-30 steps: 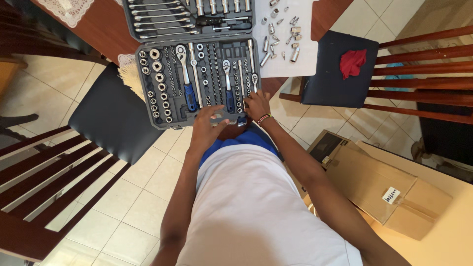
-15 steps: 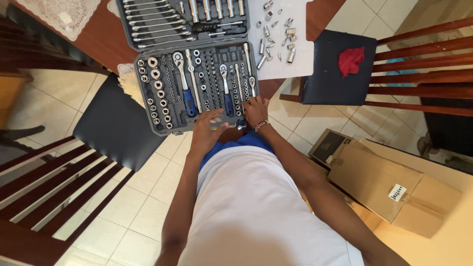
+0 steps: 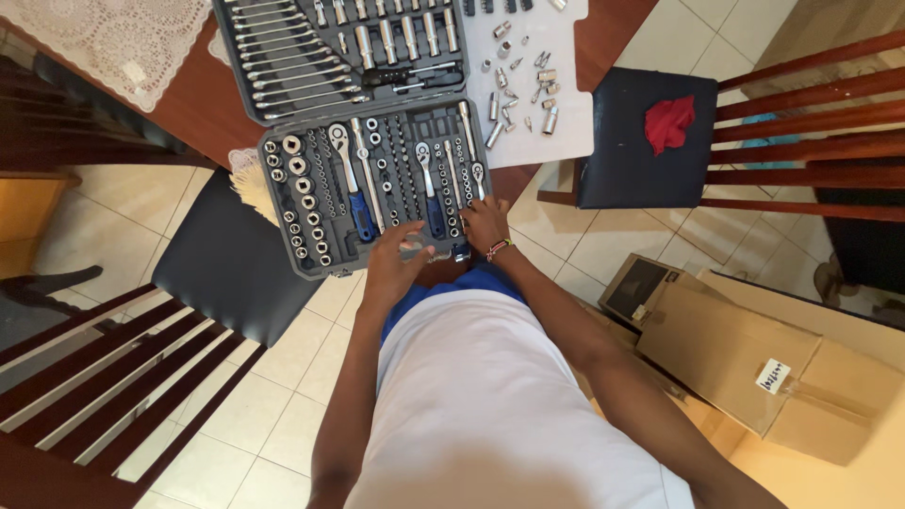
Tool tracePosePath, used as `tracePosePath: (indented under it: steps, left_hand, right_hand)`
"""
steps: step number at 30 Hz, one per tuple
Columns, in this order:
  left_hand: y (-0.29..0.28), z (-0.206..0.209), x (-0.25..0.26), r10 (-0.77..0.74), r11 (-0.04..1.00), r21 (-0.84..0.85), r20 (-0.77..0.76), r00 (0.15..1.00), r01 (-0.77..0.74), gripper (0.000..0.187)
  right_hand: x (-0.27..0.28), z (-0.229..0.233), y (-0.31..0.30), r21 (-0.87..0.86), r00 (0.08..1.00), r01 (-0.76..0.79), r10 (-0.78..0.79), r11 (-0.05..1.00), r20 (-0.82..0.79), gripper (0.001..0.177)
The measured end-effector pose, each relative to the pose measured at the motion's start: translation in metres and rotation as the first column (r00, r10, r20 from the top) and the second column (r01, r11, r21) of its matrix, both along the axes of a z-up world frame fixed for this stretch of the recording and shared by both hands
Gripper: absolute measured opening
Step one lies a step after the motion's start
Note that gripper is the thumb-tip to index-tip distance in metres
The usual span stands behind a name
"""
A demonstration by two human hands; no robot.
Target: The person repeatedly picks up socket bits and adapters from a white paper on the table, checks them, and places them into their designated slots in an open socket tool kit. The person handles the small metal parts one at a time and arranges them in the molded compartments of the case.
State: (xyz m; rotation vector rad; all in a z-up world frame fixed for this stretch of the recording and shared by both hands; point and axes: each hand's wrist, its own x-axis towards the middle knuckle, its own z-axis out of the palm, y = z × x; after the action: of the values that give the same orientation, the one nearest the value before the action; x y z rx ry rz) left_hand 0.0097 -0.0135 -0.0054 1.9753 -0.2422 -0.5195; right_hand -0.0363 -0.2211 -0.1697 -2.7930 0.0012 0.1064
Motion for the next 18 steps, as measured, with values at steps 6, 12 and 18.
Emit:
tracePosePath:
  steps: [6,12,18]
  left_hand:
    - [0.001,0.002,0.004,0.056,0.998,0.028,-0.009,0.998,-0.056,0.04]
    - [0.004,0.002,0.006,0.14,0.988,0.074,-0.051,0.989,-0.136,0.041]
    - [0.002,0.001,0.011,0.19,0.978,0.096,-0.053,0.98,-0.185,0.041]
  right_hand:
    - [0.0,-0.016,-0.019,0.141,0.987,0.108,-0.122,0.984,0.1,0.021]
    - [0.054,-0.055,-0.097,0.26,0.833,0.501,-0.541,0.826,0.116,0.019]
    - [0.101,-0.071,-0.149,0.183,0.766,0.64,-0.638,0.746,-0.078,0.028]
